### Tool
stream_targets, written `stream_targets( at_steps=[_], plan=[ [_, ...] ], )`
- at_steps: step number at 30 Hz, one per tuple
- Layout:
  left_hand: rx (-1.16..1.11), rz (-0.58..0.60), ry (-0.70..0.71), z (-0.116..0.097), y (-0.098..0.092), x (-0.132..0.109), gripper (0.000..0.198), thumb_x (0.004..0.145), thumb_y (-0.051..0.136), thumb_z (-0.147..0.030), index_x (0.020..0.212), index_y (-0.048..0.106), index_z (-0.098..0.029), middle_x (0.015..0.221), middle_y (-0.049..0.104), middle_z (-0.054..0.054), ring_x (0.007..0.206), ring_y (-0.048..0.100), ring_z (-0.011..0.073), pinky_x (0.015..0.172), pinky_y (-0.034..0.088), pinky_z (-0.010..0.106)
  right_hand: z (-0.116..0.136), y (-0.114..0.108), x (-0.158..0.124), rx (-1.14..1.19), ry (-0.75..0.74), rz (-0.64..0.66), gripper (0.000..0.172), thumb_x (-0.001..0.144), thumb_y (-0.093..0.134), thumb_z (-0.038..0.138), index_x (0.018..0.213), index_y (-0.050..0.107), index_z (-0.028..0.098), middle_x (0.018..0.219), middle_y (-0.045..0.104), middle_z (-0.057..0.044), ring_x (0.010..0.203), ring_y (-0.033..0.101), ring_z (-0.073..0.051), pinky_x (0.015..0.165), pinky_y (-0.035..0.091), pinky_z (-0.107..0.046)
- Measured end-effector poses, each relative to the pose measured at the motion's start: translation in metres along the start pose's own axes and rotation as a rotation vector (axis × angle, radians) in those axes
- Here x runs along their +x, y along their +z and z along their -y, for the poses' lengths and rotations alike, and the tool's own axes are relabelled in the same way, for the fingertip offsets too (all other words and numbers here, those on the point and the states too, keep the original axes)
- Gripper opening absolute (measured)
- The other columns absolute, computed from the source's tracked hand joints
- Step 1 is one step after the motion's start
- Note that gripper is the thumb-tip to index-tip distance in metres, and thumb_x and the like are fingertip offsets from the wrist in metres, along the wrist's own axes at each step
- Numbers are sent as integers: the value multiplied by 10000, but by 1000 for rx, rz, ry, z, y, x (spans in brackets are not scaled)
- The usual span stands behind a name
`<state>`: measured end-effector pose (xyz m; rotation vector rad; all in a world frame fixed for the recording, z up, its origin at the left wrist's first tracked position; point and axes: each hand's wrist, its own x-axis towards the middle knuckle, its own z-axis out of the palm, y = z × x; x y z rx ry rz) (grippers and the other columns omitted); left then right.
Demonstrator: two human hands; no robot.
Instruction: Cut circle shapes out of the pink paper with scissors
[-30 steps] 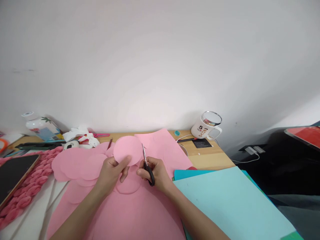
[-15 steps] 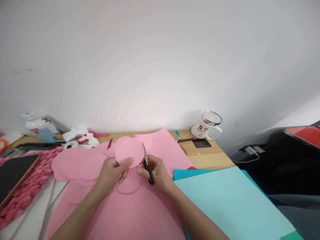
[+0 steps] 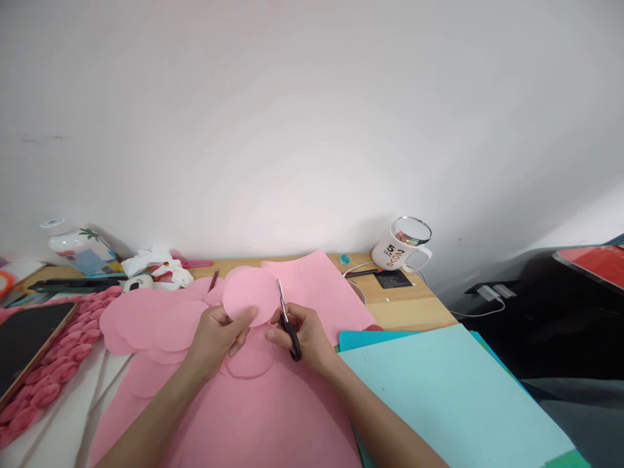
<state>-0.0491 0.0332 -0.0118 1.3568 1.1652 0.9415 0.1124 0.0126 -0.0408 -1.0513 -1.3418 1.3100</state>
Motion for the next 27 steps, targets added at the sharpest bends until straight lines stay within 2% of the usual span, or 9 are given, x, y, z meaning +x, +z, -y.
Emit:
stream_targets(
  at_steps=[5,17,23,27],
  plan=[
    [10,-1,4,0,-1,-1,481,736,573,-334,344,342,-178,272,323,-67,301,262,43,389,184,225,-4,-1,0,-56,15,-22,212,638,685,317,681,535,173,492,375,75,455,302,-77,434,235,-208],
    [-7,-10,0,-2,0,-1,475,710,604,-303,346,326,-177,277,312,-77,308,248,38,392,186,219,-1,1,0,-66,37,-37,131,641,622,249,622,520,170,456,464,58,418,395,-82,415,302,-202],
    [-32,42,30,0,-2,-1,448,750,564,-283,350,398,-169,290,376,-56,333,316,57,436,278,219,0,1,1,6,18,-142,151,657,592,227,557,494,174,432,460,54,427,447,-93,411,314,-200],
    [-83,54,4,-1,-3,0,397,756,564,-290,388,482,-166,311,432,-43,345,386,78,470,345,225,4,2,1,48,7,-192,180,674,598,231,542,489,176,436,442,59,420,434,-86,441,347,-214]
  ],
)
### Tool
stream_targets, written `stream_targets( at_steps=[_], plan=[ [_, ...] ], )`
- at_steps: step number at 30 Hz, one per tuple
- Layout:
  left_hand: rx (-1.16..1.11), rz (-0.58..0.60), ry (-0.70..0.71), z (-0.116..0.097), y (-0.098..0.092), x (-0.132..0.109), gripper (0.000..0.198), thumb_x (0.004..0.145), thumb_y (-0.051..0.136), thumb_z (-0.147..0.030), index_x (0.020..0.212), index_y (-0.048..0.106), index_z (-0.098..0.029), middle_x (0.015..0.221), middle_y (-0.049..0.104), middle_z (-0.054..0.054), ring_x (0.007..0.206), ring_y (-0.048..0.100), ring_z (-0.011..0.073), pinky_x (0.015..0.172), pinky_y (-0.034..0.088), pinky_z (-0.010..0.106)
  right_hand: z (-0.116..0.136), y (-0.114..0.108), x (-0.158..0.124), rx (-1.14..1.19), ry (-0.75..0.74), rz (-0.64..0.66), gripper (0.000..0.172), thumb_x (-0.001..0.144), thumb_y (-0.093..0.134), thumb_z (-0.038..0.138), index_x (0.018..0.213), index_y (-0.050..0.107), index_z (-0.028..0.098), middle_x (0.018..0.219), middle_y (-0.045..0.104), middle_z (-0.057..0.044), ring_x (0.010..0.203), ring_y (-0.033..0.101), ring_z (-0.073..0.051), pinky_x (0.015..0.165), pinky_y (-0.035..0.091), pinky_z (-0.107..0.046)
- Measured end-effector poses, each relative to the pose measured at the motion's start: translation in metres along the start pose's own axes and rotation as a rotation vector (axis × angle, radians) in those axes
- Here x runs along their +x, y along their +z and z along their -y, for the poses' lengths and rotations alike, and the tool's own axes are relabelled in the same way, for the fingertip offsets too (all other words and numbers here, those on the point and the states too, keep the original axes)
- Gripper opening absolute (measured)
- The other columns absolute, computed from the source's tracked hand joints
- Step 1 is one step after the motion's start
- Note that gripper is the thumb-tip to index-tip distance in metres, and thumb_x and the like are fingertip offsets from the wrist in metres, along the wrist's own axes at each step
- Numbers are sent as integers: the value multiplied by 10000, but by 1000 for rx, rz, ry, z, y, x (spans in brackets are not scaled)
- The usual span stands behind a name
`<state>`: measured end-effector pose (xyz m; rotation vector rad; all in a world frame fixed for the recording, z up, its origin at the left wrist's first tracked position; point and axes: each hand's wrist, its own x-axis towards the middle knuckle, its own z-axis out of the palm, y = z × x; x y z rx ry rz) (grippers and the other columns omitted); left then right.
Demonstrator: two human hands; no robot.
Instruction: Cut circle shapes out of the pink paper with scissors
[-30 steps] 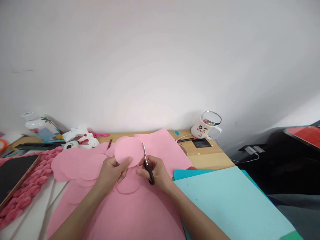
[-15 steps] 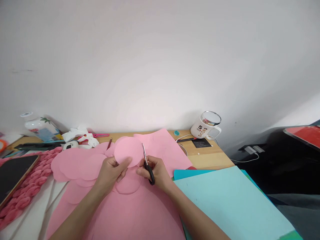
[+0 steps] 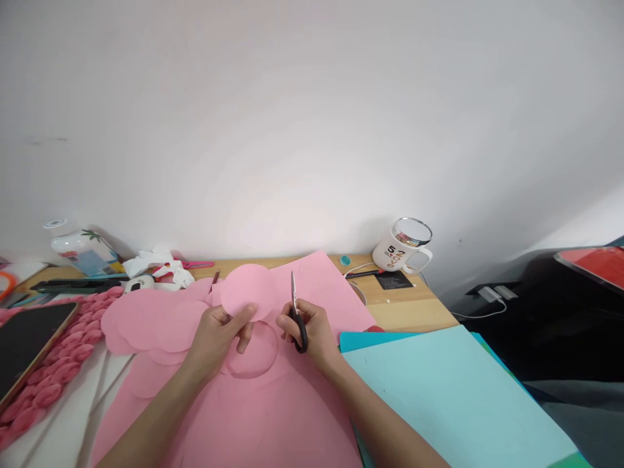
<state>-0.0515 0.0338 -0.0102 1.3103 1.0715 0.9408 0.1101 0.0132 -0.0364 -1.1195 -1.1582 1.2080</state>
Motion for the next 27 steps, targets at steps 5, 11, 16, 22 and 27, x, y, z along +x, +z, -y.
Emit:
stream_targets(
  at_steps=[5,11,16,22,27],
  plan=[
    [0,19,-25,-1,-1,0,353,770,555,-359,484,593,-156,334,499,-19,384,454,101,549,408,242,6,4,-1,14,20,-52,244,680,635,293,526,483,179,437,424,59,436,431,-90,487,368,-233],
    [-69,7,-45,1,-2,0,252,757,588,-354,646,669,-143,381,555,-17,387,483,101,507,399,230,4,4,0,-24,41,-79,260,680,644,354,555,497,180,451,439,51,460,457,-104,468,340,-228],
    [-197,-23,-51,4,-1,1,223,741,614,-317,682,685,-114,396,579,2,387,492,99,488,421,231,4,5,2,-13,68,-166,252,655,650,334,537,491,179,442,438,55,445,435,-97,489,369,-242],
    [-530,-471,38,5,-4,9,184,642,700,-230,759,650,-97,855,710,116,452,578,100,441,441,221,2,5,3,27,97,-191,242,641,663,315,544,487,181,440,439,55,448,439,-100,491,372,-245],
    [-664,-847,74,2,-14,15,118,745,603,-246,807,594,-145,878,677,54,515,612,88,485,468,204,1,5,3,45,97,-188,243,640,671,324,551,498,177,438,443,52,435,422,-92,481,382,-246]
  ],
)
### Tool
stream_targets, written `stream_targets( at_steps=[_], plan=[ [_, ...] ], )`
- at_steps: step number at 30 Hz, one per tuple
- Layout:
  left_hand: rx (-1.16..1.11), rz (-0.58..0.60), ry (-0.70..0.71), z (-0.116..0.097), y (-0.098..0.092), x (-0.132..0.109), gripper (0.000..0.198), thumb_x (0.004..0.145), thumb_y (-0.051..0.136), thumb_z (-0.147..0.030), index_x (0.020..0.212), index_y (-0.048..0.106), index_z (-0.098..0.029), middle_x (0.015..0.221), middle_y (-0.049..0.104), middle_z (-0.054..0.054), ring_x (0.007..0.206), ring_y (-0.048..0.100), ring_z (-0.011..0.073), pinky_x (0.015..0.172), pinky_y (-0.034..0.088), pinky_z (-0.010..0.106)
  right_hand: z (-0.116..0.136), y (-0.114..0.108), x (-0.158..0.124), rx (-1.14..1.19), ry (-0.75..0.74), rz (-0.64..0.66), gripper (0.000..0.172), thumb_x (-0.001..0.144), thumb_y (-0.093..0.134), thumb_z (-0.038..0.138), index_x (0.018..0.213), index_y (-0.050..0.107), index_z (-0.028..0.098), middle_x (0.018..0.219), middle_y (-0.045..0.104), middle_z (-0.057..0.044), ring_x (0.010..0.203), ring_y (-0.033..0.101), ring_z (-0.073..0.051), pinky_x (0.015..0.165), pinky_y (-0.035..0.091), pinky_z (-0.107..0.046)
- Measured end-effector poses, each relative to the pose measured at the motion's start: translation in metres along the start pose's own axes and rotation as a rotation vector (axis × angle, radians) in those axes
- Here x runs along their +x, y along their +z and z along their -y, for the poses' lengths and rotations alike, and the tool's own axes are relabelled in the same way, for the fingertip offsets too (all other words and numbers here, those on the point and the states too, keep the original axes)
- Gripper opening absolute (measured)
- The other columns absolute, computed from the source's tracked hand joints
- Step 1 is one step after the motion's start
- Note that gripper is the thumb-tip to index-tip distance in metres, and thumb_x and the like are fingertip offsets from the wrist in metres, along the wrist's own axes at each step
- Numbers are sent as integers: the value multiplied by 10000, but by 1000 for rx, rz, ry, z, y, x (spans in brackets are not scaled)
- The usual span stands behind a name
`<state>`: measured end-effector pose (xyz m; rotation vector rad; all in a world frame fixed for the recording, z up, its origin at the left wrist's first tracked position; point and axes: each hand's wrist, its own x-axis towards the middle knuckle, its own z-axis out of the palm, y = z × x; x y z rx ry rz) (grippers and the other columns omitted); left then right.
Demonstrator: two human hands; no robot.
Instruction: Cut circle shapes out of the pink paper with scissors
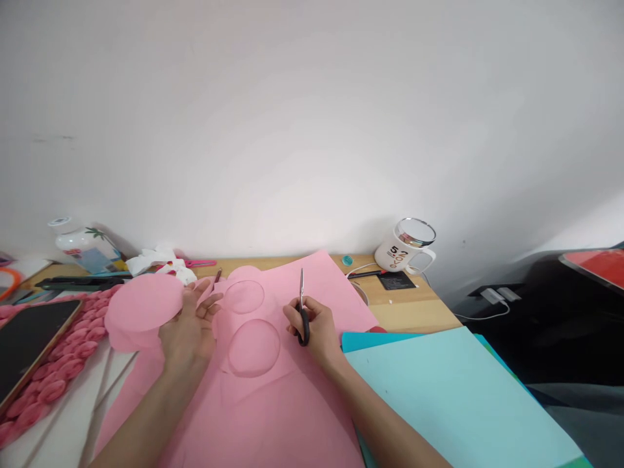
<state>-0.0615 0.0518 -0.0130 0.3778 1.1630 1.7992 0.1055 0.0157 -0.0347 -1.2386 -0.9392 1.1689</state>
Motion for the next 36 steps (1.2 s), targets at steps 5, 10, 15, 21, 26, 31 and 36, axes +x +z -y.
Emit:
stream_targets(
  at_steps=[5,10,15,21,26,31,36],
  plan=[
    [69,85,-32,5,-4,2,156,741,590,-288,670,524,-166,555,567,-43,538,578,94,647,518,280,-2,-1,2,110,53,-26,232,631,694,304,552,517,176,445,445,48,435,416,-93,499,415,-260],
    [532,487,-14,11,-2,-13,115,675,635,-256,681,580,-155,546,599,-18,542,588,119,552,487,226,-4,-6,6,198,61,-58,282,663,686,355,544,506,173,494,420,50,458,405,-89,527,454,-271],
    [585,582,-231,13,-3,-17,257,699,620,-372,609,560,-138,392,509,-43,409,536,120,524,522,296,-6,-9,8,289,84,-90,308,672,687,355,518,499,166,515,415,45,467,390,-84,508,458,-256],
    [353,631,-482,11,-5,-9,301,722,620,-401,595,557,-136,357,443,-88,324,396,46,690,525,369,-6,-8,10,343,107,-109,286,640,714,350,540,521,164,511,430,45,453,384,-82,495,466,-258],
    [231,762,-760,11,-7,-10,284,746,609,-388,640,588,-126,438,510,-34,437,504,95,713,518,445,-5,-9,11,400,125,-113,268,630,728,343,576,539,160,510,439,48,446,393,-78,479,459,-248],
    [165,748,-846,13,-6,-14,255,773,593,-337,641,596,-119,447,492,-32,458,497,94,758,499,498,-5,-11,14,465,155,-126,290,607,748,332,553,524,156,504,447,48,446,403,-73,463,454,-237],
    [93,686,-753,12,-1,-24,221,761,614,-276,608,586,-119,446,456,-45,524,522,115,815,475,527,-4,-14,16,526,196,-140,265,585,763,308,594,552,149,502,468,48,444,411,-69,462,465,-223]
  ],
)
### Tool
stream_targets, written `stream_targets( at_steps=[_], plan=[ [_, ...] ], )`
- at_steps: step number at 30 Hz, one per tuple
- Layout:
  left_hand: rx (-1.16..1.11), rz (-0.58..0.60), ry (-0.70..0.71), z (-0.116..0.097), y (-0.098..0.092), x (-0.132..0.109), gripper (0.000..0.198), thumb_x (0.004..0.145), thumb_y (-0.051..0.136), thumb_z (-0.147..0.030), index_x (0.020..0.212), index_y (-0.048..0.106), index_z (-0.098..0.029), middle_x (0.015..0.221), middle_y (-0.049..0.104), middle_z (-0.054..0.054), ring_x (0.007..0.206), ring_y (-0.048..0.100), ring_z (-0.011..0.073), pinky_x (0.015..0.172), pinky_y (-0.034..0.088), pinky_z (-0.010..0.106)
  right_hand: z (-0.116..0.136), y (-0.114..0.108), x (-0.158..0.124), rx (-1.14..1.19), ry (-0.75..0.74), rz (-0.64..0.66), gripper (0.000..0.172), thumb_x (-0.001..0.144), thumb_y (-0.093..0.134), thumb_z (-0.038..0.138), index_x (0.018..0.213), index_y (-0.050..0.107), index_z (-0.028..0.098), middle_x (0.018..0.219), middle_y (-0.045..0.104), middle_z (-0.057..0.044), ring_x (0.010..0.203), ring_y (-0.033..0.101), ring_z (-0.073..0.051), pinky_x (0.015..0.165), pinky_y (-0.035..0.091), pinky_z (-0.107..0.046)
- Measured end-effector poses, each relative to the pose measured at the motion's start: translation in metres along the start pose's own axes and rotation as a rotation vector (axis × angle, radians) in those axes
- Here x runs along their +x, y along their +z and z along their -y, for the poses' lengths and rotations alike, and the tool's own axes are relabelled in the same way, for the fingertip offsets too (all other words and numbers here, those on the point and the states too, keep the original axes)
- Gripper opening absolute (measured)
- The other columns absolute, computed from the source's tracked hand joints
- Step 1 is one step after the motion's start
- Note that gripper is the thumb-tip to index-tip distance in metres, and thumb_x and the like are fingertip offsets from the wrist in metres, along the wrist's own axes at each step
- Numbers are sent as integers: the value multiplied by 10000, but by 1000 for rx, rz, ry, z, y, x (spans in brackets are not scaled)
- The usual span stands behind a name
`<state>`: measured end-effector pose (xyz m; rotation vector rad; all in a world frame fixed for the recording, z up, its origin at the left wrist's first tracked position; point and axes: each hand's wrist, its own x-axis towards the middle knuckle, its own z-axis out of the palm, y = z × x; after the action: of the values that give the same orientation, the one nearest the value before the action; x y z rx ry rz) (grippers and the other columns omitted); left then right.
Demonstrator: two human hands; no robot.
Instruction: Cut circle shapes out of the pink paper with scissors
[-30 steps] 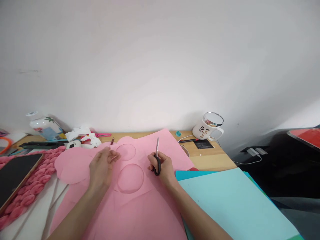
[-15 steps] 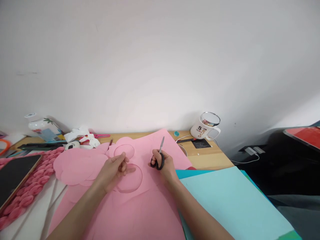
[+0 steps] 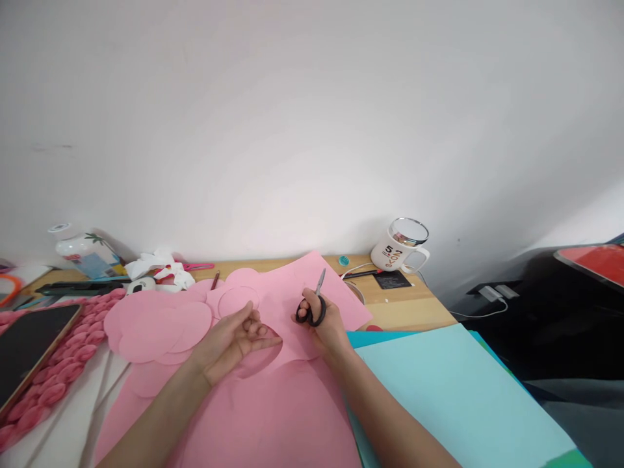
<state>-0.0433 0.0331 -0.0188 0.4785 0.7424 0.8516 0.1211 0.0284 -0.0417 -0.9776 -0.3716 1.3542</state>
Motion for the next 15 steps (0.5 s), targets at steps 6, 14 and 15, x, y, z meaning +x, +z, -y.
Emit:
stream_targets(
  at_steps=[6,14,15],
  plan=[
    [108,-51,172,12,9,-3,330,693,671,-343,484,535,-128,558,541,10,665,572,142,871,472,418,3,-1,1,75,33,-33,259,569,770,284,617,550,155,493,487,52,437,426,-67,463,485,-219],
    [184,-266,192,17,8,0,324,517,786,-349,507,553,-124,627,599,28,738,617,162,838,495,348,4,-2,3,151,48,-72,251,564,764,244,657,548,156,478,489,69,412,436,-59,462,493,-218],
    [143,-279,225,17,8,0,318,500,795,-337,514,561,-122,618,593,18,727,614,152,845,495,343,4,-3,4,159,49,-77,247,568,760,241,658,547,155,480,491,69,413,439,-58,464,495,-217]
  ],
)
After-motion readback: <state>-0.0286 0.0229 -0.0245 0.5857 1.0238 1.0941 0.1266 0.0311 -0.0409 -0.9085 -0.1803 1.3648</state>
